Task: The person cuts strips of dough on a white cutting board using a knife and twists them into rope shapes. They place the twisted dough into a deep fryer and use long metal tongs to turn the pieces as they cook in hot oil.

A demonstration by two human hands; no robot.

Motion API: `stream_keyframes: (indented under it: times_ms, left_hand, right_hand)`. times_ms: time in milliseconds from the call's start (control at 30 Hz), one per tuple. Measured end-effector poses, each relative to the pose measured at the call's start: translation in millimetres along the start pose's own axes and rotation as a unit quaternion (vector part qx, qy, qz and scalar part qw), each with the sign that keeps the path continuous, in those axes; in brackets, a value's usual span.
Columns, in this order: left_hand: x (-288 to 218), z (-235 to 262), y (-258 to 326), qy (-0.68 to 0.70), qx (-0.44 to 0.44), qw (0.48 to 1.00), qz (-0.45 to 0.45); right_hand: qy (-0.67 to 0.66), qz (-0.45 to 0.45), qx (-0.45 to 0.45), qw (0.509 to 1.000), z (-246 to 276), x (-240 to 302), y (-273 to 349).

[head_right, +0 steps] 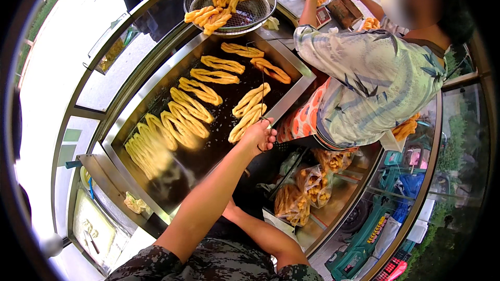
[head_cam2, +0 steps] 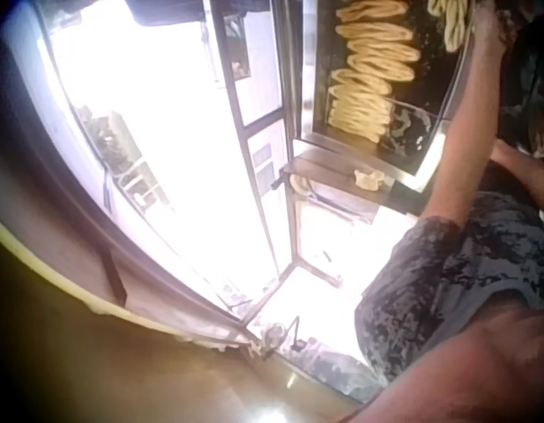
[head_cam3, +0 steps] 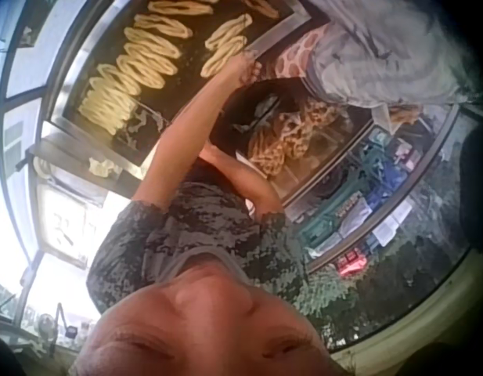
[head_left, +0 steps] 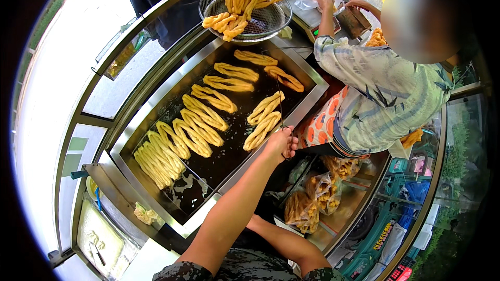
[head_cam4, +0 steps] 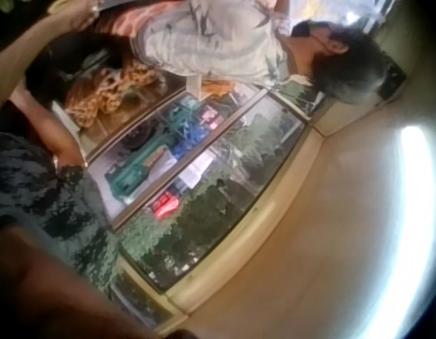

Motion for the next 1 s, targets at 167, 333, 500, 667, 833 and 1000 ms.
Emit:
stream_keyframes:
  times_ms: [167, 333, 500, 667, 833, 1000]
  left_hand:
    - [2.6, 38.8, 12.8, 0.066, 0.095, 0.993, 0.010]
    - [9.6, 89.3, 40.1, -0.120, -0.033, 0.992, 0.003]
    - [5.8, 121.7, 80.5, -0.285, -0.118, 0.949, -0.062]
    - [7.1, 194.5, 136.1, -0.613, -0.135, 0.750, -0.210]
    - [14.6, 232.6, 164.2, -0.745, -0.165, 0.597, -0.245]
    - [9.6, 238.8, 164.4, -0.769, -0.182, 0.571, -0.222]
  right_hand:
    - [0.144, 0.023, 0.035, 0.989, 10.8, 33.2, -11.4]
    - [0.173, -0.080, 0.035, 0.981, 4.2, 27.1, -15.9]
    - [0.186, -0.051, 0.013, 0.981, 4.6, 24.9, -14.3]
    - [0.192, -0.045, 0.020, 0.980, 4.8, 34.3, -13.4]
    - [0.209, -0.058, 0.039, 0.975, 6.7, 38.1, -16.9]
    - [0.211, -0.057, 0.034, 0.975, 4.8, 38.8, -16.2]
Point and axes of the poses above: each hand's wrist, its own y-axis away from the middle knuckle, its own z-axis out of the back of the hand, x = y × z, the point moved 3 cm from there along -y, towards the middle knuckle, and after that the axes turned 9 degrees about -x, right-handed, at the moved point
